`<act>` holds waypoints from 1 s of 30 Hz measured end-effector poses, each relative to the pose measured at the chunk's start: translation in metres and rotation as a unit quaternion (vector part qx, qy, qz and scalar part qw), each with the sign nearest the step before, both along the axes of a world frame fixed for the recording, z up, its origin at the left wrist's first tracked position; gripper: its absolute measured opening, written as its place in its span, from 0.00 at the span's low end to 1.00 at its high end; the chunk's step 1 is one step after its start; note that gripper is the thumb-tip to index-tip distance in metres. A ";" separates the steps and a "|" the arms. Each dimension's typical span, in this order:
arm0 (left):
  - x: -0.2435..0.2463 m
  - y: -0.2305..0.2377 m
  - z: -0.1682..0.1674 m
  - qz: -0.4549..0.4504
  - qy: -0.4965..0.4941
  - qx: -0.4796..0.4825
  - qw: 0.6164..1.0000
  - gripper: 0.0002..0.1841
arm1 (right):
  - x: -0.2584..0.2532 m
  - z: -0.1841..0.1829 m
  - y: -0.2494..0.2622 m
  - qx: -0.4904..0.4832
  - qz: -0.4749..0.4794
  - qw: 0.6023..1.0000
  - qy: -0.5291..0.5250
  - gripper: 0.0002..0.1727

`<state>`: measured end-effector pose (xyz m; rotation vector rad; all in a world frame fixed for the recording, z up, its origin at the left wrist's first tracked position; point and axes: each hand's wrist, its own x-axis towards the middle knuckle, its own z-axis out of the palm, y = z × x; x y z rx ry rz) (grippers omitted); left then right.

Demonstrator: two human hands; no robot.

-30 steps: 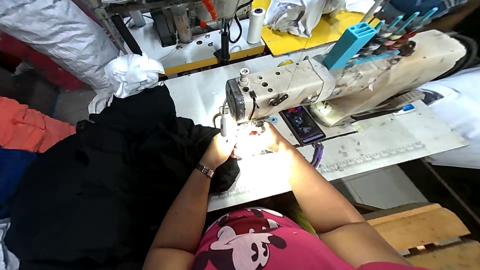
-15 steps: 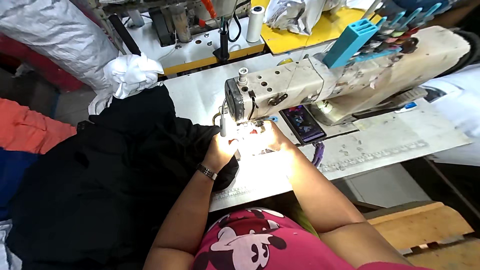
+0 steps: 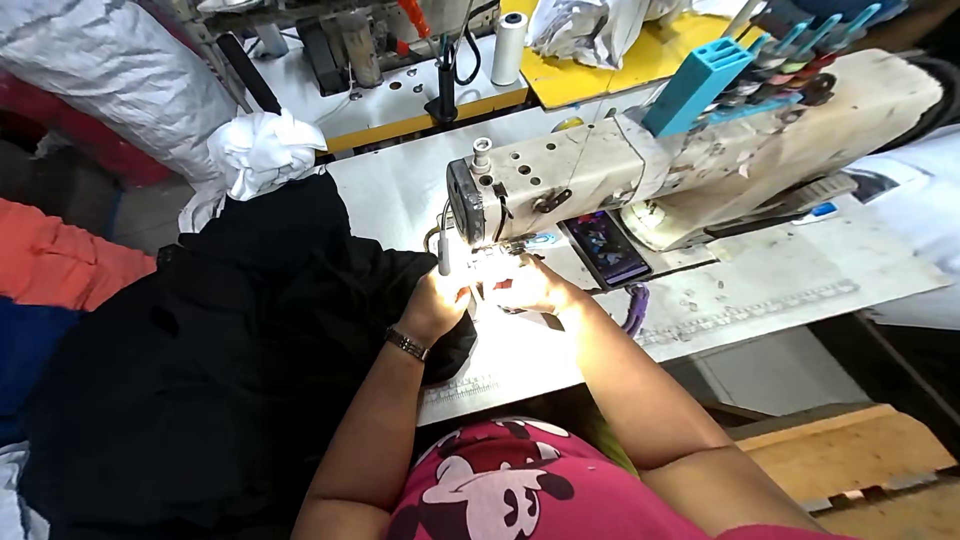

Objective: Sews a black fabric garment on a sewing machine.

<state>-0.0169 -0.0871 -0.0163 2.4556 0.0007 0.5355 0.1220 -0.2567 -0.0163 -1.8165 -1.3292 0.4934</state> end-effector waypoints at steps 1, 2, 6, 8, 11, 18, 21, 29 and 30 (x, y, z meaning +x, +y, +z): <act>0.000 0.000 -0.002 -0.018 0.006 0.003 1.000 0.08 | 0.002 -0.001 0.000 0.000 0.012 1.000 0.004 0.04; 0.000 0.001 -0.002 -0.025 0.019 0.005 1.000 0.09 | 0.002 0.000 -0.001 0.003 0.016 1.000 0.004 0.04; 0.000 0.004 0.001 -0.004 0.056 0.029 0.998 0.08 | -0.006 0.013 0.000 -0.054 -0.095 0.994 -0.007 0.06; -0.001 0.006 0.000 0.011 0.061 0.050 0.997 0.07 | -0.005 0.018 0.004 -0.111 -0.175 0.978 -0.031 0.11; 0.000 0.007 -0.002 0.017 0.061 0.059 0.996 0.06 | -0.005 0.014 0.006 -0.068 -0.247 0.962 -0.093 0.07; 0.002 0.009 -0.002 0.055 0.034 0.031 0.997 0.04 | -0.006 0.007 0.010 -0.014 -0.288 0.952 -0.108 0.06; 0.004 0.006 0.000 0.115 0.039 -0.006 0.993 0.07 | 0.002 -0.005 0.013 0.042 -0.303 0.948 -0.083 0.04; 0.011 0.005 -0.006 0.187 -0.149 -0.091 0.967 0.11 | 0.000 0.021 0.026 0.115 -0.351 0.900 0.231 0.06; 0.011 0.006 -0.007 0.187 -0.147 -0.097 0.966 0.12 | 0.000 0.028 0.028 0.104 -0.342 0.899 0.254 0.09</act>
